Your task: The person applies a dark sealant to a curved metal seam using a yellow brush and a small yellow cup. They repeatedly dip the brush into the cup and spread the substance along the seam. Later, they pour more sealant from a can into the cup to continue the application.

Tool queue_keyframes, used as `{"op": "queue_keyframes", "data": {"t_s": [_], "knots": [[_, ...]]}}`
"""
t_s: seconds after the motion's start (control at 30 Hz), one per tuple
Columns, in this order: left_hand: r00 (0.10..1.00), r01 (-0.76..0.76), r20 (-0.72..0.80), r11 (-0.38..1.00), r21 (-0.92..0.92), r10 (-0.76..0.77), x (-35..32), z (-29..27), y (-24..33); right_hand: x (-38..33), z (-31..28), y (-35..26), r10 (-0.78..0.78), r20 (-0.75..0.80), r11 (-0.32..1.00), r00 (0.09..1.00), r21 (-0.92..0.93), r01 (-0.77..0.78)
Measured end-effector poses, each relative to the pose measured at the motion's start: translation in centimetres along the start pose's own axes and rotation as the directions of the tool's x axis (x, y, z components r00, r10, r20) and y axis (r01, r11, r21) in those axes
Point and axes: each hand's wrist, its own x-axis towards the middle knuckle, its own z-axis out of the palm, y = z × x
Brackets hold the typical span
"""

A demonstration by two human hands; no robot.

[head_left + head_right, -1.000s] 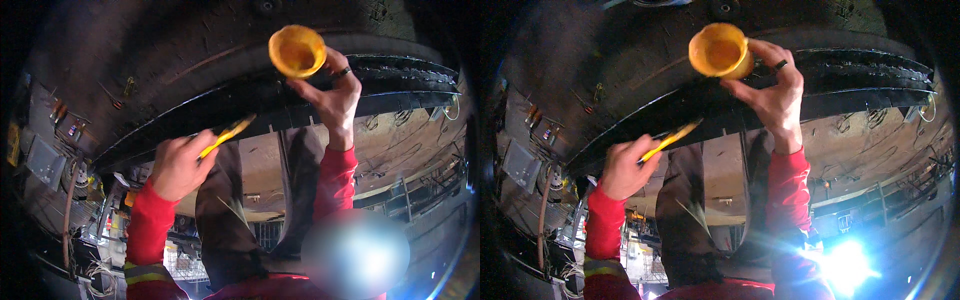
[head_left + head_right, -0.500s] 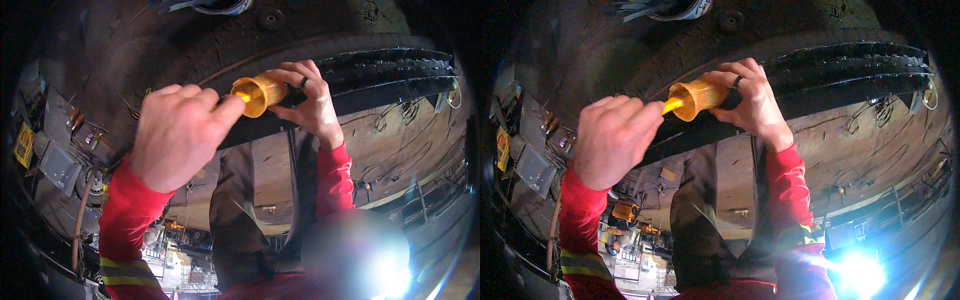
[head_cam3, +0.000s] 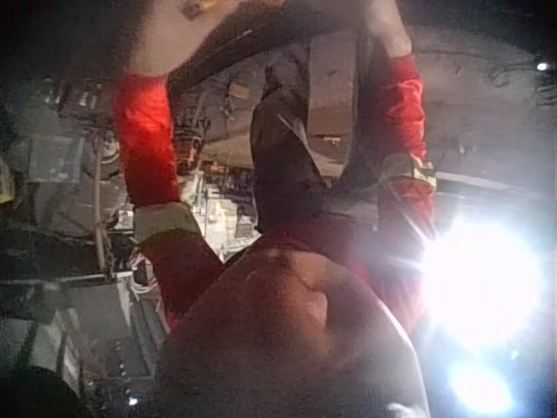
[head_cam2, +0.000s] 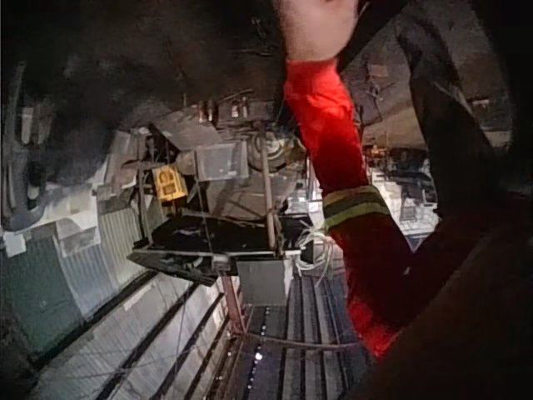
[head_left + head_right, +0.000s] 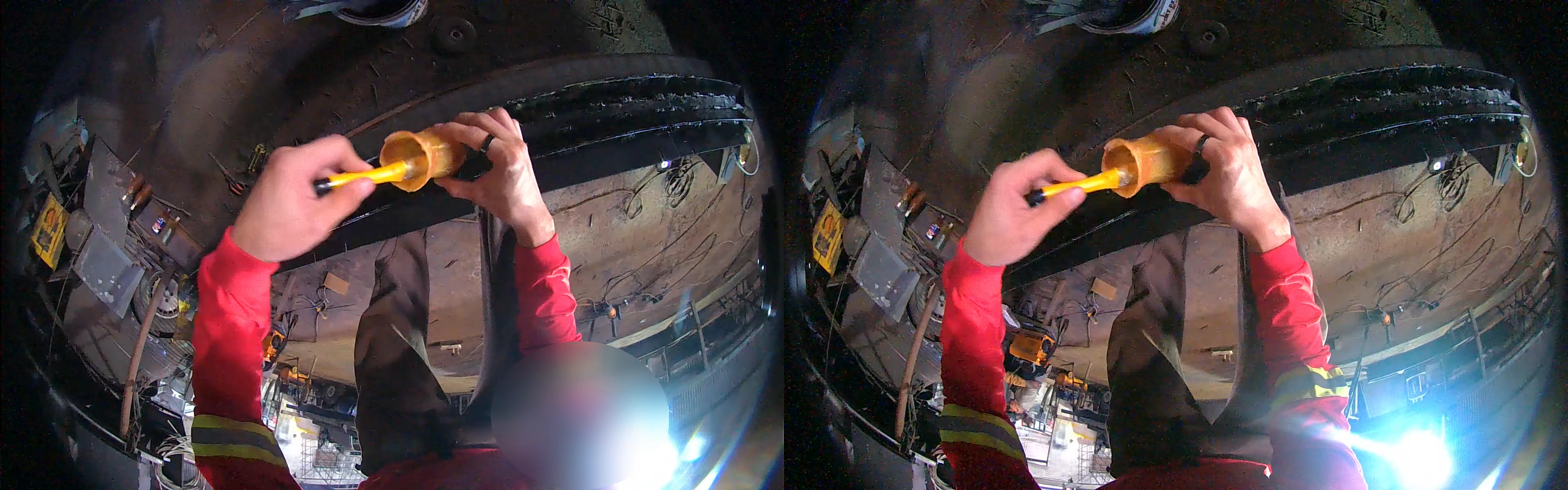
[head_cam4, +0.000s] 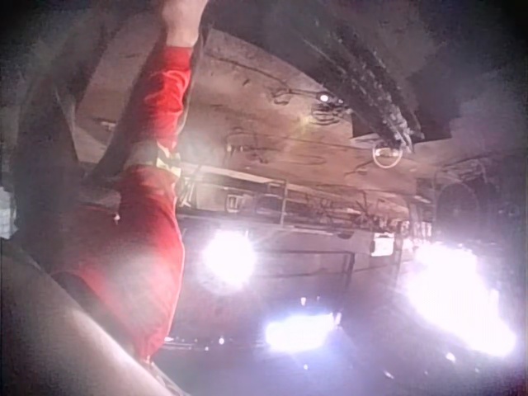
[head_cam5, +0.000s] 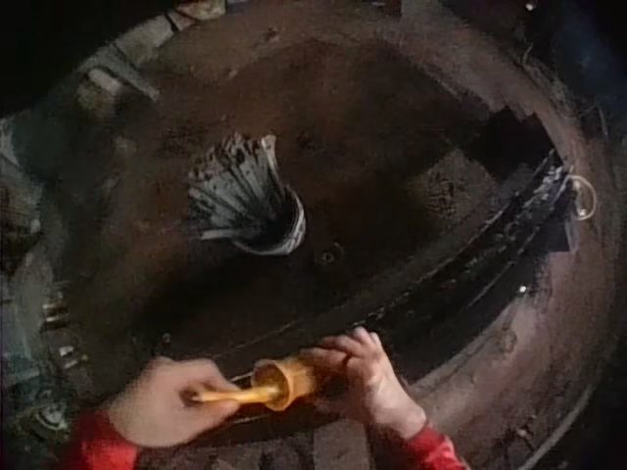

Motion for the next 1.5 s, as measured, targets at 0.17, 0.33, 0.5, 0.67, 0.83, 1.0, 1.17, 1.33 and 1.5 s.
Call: {"op": "queue_keyframes", "data": {"t_s": [0.17,0.33,0.5,0.67,0.83,1.0,1.17,1.33,1.5], "knots": [[0.978,0.190,-0.013,0.912,-0.364,-0.209,-2.8,-1.2,-5.0,0.0,0.4,-0.5,0.025,-0.043,0.997,0.999,-0.068,-0.028],[0.965,0.208,0.050,0.635,-0.744,-0.257,-4.7,1.0,-8.3,0.1,0.7,-1.1,0.034,-0.052,0.996,0.998,-0.074,-0.038],[0.988,0.110,0.046,0.466,-0.878,-0.148,-5.3,2.0,-9.4,0.3,0.5,-1.3,0.047,-0.049,0.991,0.998,-0.123,-0.052],[1.000,-0.009,-0.015,0.389,-0.921,-0.012,-5.4,1.5,-9.5,0.2,1.0,-1.0,0.063,-0.062,0.992,0.996,-0.102,-0.069],[0.993,-0.116,-0.107,0.391,-0.913,0.045,-6.2,-0.7,-8.1,0.0,0.7,-0.4,0.064,-0.093,0.995,0.994,-0.075,-0.071],[0.916,0.028,-0.389,0.982,-0.185,-0.099,-6.5,-1.9,-1.7,0.0,0.4,-0.2,0.049,-0.132,0.993,0.990,0.117,-0.033],[0.947,-0.149,-0.156,0.811,0.566,0.283,-5.2,-1.0,5.3,0.1,-0.8,-1.0,0.016,-0.059,0.977,0.998,0.213,-0.003],[0.920,-0.259,0.071,0.463,0.848,0.385,-2.8,1.0,7.8,0.2,-1.1,-1.3,-0.016,-0.012,0.968,1.000,0.252,0.019],[0.943,-0.285,0.154,0.479,0.831,0.294,-1.8,2.3,7.3,-0.4,-1.0,-1.2,-0.026,-0.010,0.978,1.000,0.207,0.027]]}}
